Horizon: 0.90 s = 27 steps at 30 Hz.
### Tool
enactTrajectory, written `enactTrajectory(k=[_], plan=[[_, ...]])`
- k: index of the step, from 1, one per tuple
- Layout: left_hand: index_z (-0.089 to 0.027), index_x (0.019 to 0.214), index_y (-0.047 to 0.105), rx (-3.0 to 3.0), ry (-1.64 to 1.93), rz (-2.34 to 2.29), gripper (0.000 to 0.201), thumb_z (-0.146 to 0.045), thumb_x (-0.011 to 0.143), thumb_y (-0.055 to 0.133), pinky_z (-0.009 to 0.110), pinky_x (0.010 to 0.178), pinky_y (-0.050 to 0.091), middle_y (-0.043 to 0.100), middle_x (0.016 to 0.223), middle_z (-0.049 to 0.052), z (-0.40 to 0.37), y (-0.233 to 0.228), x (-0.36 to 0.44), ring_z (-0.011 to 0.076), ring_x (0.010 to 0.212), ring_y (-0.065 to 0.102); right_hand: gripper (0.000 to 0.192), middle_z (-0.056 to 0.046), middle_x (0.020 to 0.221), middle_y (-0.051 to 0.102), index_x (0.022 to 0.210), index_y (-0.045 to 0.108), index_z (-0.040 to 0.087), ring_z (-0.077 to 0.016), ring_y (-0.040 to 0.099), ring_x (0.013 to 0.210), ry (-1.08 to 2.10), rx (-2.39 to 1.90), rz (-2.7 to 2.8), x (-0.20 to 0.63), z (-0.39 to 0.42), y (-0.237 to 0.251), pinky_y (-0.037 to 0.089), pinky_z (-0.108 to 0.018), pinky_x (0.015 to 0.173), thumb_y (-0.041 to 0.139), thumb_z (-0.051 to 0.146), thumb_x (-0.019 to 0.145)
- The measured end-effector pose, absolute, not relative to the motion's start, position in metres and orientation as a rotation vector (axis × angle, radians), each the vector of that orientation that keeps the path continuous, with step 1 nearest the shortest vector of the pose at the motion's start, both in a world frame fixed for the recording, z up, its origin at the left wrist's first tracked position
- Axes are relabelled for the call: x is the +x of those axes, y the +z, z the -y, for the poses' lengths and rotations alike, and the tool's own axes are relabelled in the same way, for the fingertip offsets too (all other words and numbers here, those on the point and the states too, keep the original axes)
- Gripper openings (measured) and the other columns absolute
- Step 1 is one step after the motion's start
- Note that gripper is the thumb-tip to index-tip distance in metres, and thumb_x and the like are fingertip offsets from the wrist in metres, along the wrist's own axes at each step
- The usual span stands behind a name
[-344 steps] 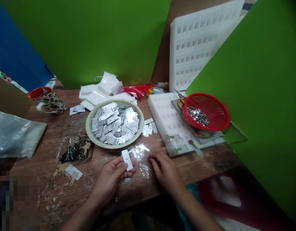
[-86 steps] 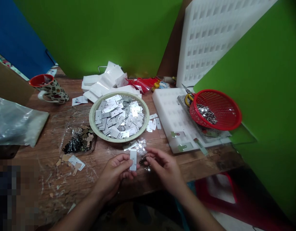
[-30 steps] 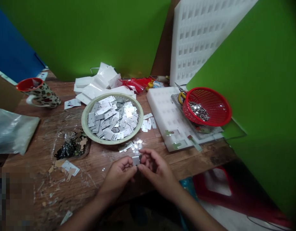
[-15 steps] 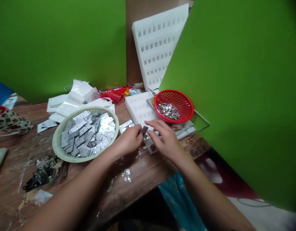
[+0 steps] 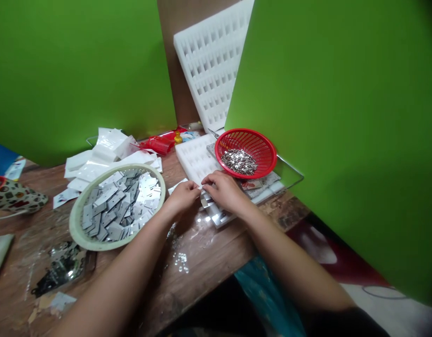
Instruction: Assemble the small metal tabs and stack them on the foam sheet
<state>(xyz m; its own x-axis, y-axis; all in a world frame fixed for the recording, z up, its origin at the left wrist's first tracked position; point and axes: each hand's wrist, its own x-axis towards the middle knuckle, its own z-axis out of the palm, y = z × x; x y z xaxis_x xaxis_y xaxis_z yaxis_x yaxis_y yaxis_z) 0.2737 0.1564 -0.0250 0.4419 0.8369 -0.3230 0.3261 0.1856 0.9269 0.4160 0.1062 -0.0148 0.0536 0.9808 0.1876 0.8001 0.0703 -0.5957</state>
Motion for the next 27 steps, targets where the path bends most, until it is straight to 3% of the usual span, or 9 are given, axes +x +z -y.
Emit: enactTrajectory(k=[7,17,27], plan=[[-0.018,0.053,0.049,1.236,0.471,-1.134,0.022,-0.017,0.066,0.066,0.020,0.037,0.024,0.048,0.042,-0.005,-0.159,-0.030,0.276,0.0067,0.033,0.038,0.012,-0.006,0.091,0.062,0.091,0.069,0.018,-0.0183,0.060,0.087,0.379,-1.835,1.798,0.413,-0.106,-0.019,0.043,-0.027,0.080,0.061,0.015,0.082],[-0.018,0.061,0.049,1.119,0.503,-1.117,0.020,-0.020,0.069,0.067,0.018,0.033,0.027,0.056,0.046,-0.003,-0.156,-0.032,0.270,0.0056,0.031,0.040,0.015,-0.005,0.091,0.058,0.089,0.068,0.020,-0.0171,0.058,0.084,0.318,-1.861,1.783,0.413,-0.105,-0.026,0.043,-0.026,0.080,0.057,0.012,0.082],[-0.019,0.063,0.047,1.166,0.647,-1.119,0.022,-0.017,0.071,0.067,0.017,0.032,0.028,0.055,0.045,-0.006,-0.155,-0.037,0.274,0.0050,0.028,0.039,0.020,-0.005,0.092,0.059,0.092,0.069,0.020,-0.0174,0.058,0.085,0.275,-1.833,1.809,0.414,-0.101,-0.027,0.043,-0.026,0.082,0.054,0.010,0.084]])
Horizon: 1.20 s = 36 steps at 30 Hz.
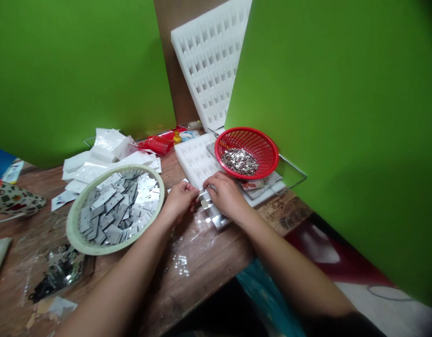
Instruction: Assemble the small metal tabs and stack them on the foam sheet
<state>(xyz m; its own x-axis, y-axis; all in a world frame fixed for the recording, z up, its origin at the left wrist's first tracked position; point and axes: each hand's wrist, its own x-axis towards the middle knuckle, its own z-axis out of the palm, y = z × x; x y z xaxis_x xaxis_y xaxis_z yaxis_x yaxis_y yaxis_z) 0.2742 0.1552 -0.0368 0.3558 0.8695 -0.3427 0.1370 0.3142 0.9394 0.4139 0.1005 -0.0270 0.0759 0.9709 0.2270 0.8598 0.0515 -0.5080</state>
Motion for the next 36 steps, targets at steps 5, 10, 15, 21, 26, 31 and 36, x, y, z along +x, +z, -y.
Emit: enactTrajectory(k=[5,10,15,21,26,31,36], plan=[[-0.018,0.064,0.048,1.183,0.668,-1.087,0.020,-0.016,0.072,0.066,0.018,0.033,0.031,0.057,0.046,-0.004,-0.155,-0.041,0.273,0.0059,0.030,0.041,0.023,-0.006,0.093,0.062,0.097,0.072,0.021,-0.0181,0.057,0.088,0.232,-1.796,1.883,0.416,-0.094,-0.029,0.043,-0.027,0.083,0.053,0.012,0.087],[-0.018,0.067,0.050,1.200,0.699,-1.043,0.019,-0.020,0.073,0.068,0.017,0.034,0.031,0.057,0.048,-0.005,-0.154,-0.046,0.272,0.0055,0.031,0.042,0.029,-0.008,0.099,0.063,0.104,0.072,0.021,-0.0196,0.055,0.091,0.152,-1.776,2.017,0.419,-0.088,-0.027,0.041,-0.029,0.086,0.052,0.010,0.087],[-0.017,0.068,0.052,1.207,0.709,-1.007,0.018,-0.022,0.072,0.069,0.017,0.035,0.033,0.058,0.049,-0.005,-0.155,-0.048,0.270,0.0059,0.033,0.044,0.033,-0.009,0.103,0.063,0.109,0.070,0.024,-0.0219,0.053,0.096,0.136,-1.847,2.111,0.418,-0.081,-0.017,0.039,-0.031,0.083,0.053,0.008,0.085],[-0.017,0.067,0.053,1.130,0.682,-1.028,0.017,-0.021,0.071,0.068,0.016,0.034,0.033,0.057,0.048,-0.005,-0.155,-0.052,0.268,0.0057,0.032,0.043,0.036,-0.009,0.106,0.062,0.114,0.066,0.027,-0.0241,0.050,0.100,0.059,-1.912,2.220,0.416,-0.077,-0.011,0.035,-0.034,0.078,0.051,0.008,0.086],[-0.016,0.065,0.052,0.996,0.573,-1.011,0.015,-0.022,0.073,0.064,0.018,0.036,0.037,0.057,0.050,-0.001,-0.152,-0.049,0.267,0.0067,0.035,0.045,0.032,-0.008,0.107,0.063,0.114,0.066,0.026,-0.0241,0.051,0.102,0.004,-1.875,2.296,0.418,-0.081,-0.011,0.035,-0.033,0.077,0.052,0.012,0.088],[-0.016,0.064,0.051,0.980,0.573,-0.986,0.018,-0.022,0.075,0.064,0.017,0.038,0.037,0.054,0.049,-0.003,-0.151,-0.048,0.270,0.0054,0.037,0.043,0.032,-0.008,0.110,0.062,0.115,0.065,0.026,-0.0236,0.052,0.102,-0.036,-1.856,2.357,0.423,-0.083,-0.008,0.037,-0.032,0.075,0.051,0.013,0.090],[-0.017,0.064,0.052,1.100,0.603,-1.035,0.020,-0.026,0.077,0.065,0.017,0.034,0.032,0.057,0.048,-0.003,-0.156,-0.055,0.275,0.0055,0.033,0.041,0.034,-0.007,0.111,0.063,0.116,0.064,0.027,-0.0240,0.054,0.100,-0.045,-1.904,2.340,0.425,-0.079,-0.008,0.038,-0.033,0.074,0.053,0.011,0.088]])
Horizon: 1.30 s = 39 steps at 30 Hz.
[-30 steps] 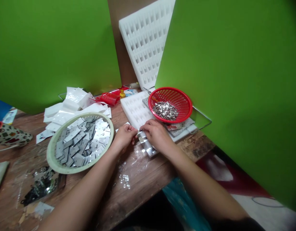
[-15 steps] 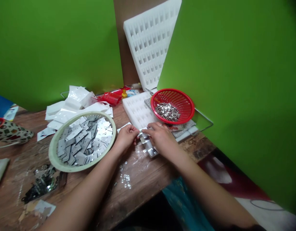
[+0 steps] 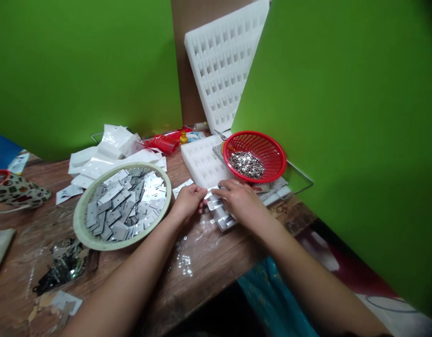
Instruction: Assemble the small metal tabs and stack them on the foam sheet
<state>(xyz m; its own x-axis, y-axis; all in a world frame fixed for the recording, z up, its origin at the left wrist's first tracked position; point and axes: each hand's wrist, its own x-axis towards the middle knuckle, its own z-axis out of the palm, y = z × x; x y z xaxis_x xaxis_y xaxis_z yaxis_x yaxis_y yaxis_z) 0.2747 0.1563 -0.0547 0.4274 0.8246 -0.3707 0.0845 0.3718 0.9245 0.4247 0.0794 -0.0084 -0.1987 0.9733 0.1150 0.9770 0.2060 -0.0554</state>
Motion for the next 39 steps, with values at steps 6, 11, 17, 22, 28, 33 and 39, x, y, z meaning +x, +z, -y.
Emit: enactTrajectory(k=[6,11,17,22,28,33,39], plan=[[-0.017,0.064,0.053,1.253,0.587,-1.095,0.024,-0.034,0.079,0.062,0.019,0.032,0.030,0.057,0.048,-0.004,-0.156,-0.054,0.266,0.0065,0.029,0.042,0.037,-0.008,0.112,0.063,0.119,0.062,0.027,-0.0246,0.054,0.102,-0.025,-1.910,2.293,0.424,-0.075,-0.014,0.037,-0.034,0.077,0.053,0.010,0.087],[-0.019,0.063,0.050,1.312,0.544,-1.128,0.021,-0.028,0.080,0.058,0.019,0.032,0.026,0.056,0.049,-0.005,-0.152,-0.048,0.262,0.0063,0.028,0.040,0.035,-0.008,0.112,0.063,0.118,0.062,0.025,-0.0248,0.054,0.104,-0.022,-1.908,2.283,0.422,-0.074,-0.013,0.037,-0.035,0.080,0.051,0.010,0.088],[-0.019,0.059,0.048,1.424,0.555,-1.180,0.025,-0.024,0.083,0.050,0.019,0.036,0.027,0.051,0.046,-0.006,-0.153,-0.048,0.269,0.0061,0.030,0.037,0.037,-0.008,0.117,0.062,0.120,0.061,0.025,-0.0253,0.053,0.105,-0.030,-1.951,2.277,0.420,-0.072,-0.011,0.036,-0.035,0.081,0.051,0.010,0.087],[-0.018,0.058,0.051,1.581,0.584,-1.205,0.029,-0.025,0.086,0.046,0.023,0.045,0.035,0.052,0.048,-0.003,-0.149,-0.044,0.262,0.0117,0.041,0.046,0.039,-0.010,0.118,0.062,0.122,0.060,0.022,-0.0254,0.054,0.106,-0.061,-1.912,2.300,0.420,-0.071,-0.017,0.037,-0.036,0.082,0.051,0.010,0.085],[-0.018,0.091,0.065,1.788,0.642,-1.162,0.018,-0.028,0.088,0.051,0.029,0.070,0.044,0.068,0.078,0.004,-0.102,-0.006,0.208,0.0188,0.073,0.060,0.040,-0.010,0.120,0.062,0.124,0.058,0.021,-0.0256,0.057,0.104,-0.172,-1.800,2.297,0.430,-0.072,-0.033,0.040,-0.036,0.079,0.048,0.013,0.086],[-0.021,0.093,0.067,1.972,0.775,-1.259,0.015,-0.024,0.089,0.052,0.030,0.075,0.046,0.069,0.089,0.005,-0.087,0.018,0.126,0.0199,0.083,0.062,0.031,-0.012,0.113,0.065,0.114,0.063,0.020,-0.0282,0.060,0.099,-0.270,-1.631,2.206,0.423,-0.064,-0.024,0.045,-0.042,0.078,0.044,0.019,0.090],[-0.016,0.095,0.064,2.390,0.418,-1.611,0.018,-0.023,0.082,0.055,0.040,0.083,0.045,0.061,0.095,0.011,-0.136,0.010,0.063,0.0272,0.093,0.057,0.030,-0.006,0.107,0.068,0.115,0.061,0.024,-0.0221,0.063,0.099,-0.032,-1.321,2.028,0.361,-0.040,0.003,0.049,-0.040,0.090,0.053,0.015,0.088]])
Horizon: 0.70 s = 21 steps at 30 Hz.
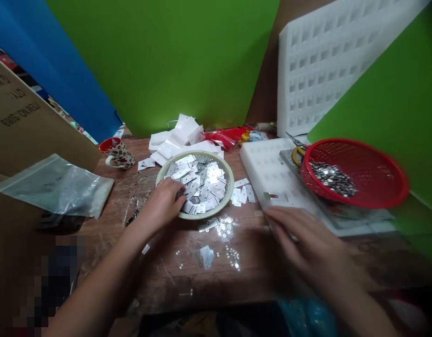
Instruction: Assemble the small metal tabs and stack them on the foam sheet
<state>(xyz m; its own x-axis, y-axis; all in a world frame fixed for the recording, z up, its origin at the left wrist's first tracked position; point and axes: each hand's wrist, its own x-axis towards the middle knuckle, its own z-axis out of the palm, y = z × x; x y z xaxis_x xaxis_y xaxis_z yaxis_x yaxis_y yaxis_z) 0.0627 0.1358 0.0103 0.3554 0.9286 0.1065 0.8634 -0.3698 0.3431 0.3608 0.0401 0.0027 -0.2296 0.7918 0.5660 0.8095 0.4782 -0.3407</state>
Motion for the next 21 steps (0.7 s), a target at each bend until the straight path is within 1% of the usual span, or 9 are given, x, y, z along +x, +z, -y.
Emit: enactTrajectory(k=[3,6,9,12,14,17,19,21], plan=[[-0.016,0.091,0.064,2.456,0.261,-1.624,0.016,-0.024,0.079,0.058,0.040,0.080,0.046,0.060,0.094,0.012,-0.150,0.008,0.061,0.0288,0.091,0.057,0.035,-0.005,0.108,0.069,0.117,0.060,0.024,-0.0212,0.063,0.101,0.101,-1.211,2.075,0.331,-0.031,0.002,0.050,-0.042,0.090,0.055,0.009,0.085],[-0.017,0.083,0.062,2.466,0.260,-1.594,0.010,-0.024,0.076,0.058,0.038,0.075,0.046,0.060,0.088,0.011,-0.155,0.011,0.065,0.0277,0.086,0.058,0.037,-0.004,0.108,0.068,0.117,0.059,0.025,-0.0204,0.062,0.102,0.248,-1.182,2.075,0.317,-0.023,-0.004,0.051,-0.042,0.090,0.055,0.006,0.085],[-0.017,0.082,0.062,2.523,0.317,-1.614,0.012,-0.023,0.080,0.052,0.037,0.072,0.045,0.061,0.086,0.012,-0.155,0.011,0.065,0.0275,0.082,0.058,0.035,-0.005,0.105,0.068,0.115,0.060,0.024,-0.0202,0.062,0.100,0.382,-1.205,2.024,0.315,-0.016,-0.013,0.051,-0.042,0.089,0.054,0.006,0.086],[-0.018,0.084,0.062,2.570,0.577,-1.690,0.015,-0.022,0.084,0.047,0.034,0.072,0.045,0.064,0.085,0.010,-0.153,0.007,0.062,0.0250,0.080,0.060,0.030,-0.005,0.101,0.069,0.112,0.062,0.023,-0.0196,0.064,0.095,0.481,-1.249,1.971,0.316,-0.010,-0.025,0.052,-0.040,0.087,0.053,0.008,0.088],[-0.020,0.085,0.062,2.456,0.839,-1.732,0.012,-0.023,0.084,0.050,0.031,0.071,0.045,0.066,0.081,0.006,-0.151,0.006,0.061,0.0208,0.074,0.061,0.028,-0.005,0.099,0.069,0.111,0.062,0.022,-0.0190,0.064,0.092,0.523,-1.271,1.958,0.317,-0.007,-0.036,0.052,-0.038,0.085,0.052,0.009,0.088],[-0.021,0.085,0.061,2.052,1.203,-1.734,0.007,-0.025,0.082,0.056,0.025,0.062,0.046,0.064,0.074,0.000,-0.140,0.009,0.061,0.0145,0.063,0.058,0.025,-0.005,0.100,0.069,0.110,0.062,0.021,-0.0185,0.063,0.093,0.560,-1.318,1.964,0.316,-0.004,-0.052,0.051,-0.037,0.086,0.051,0.011,0.090],[-0.021,0.086,0.059,1.758,1.391,-1.676,0.007,-0.026,0.081,0.059,0.023,0.057,0.046,0.062,0.070,-0.002,-0.124,0.013,0.065,0.0124,0.059,0.058,0.023,-0.005,0.098,0.068,0.108,0.062,0.021,-0.0188,0.062,0.092,0.583,-1.379,1.976,0.314,-0.003,-0.061,0.050,-0.037,0.086,0.050,0.012,0.091],[-0.021,0.086,0.059,1.561,1.498,-1.613,0.008,-0.025,0.080,0.062,0.022,0.055,0.048,0.062,0.069,-0.003,-0.098,0.017,0.071,0.0116,0.058,0.059,0.020,-0.006,0.094,0.067,0.103,0.063,0.020,-0.0197,0.061,0.090,0.606,-1.458,2.005,0.311,-0.003,-0.068,0.049,-0.037,0.085,0.049,0.013,0.091]])
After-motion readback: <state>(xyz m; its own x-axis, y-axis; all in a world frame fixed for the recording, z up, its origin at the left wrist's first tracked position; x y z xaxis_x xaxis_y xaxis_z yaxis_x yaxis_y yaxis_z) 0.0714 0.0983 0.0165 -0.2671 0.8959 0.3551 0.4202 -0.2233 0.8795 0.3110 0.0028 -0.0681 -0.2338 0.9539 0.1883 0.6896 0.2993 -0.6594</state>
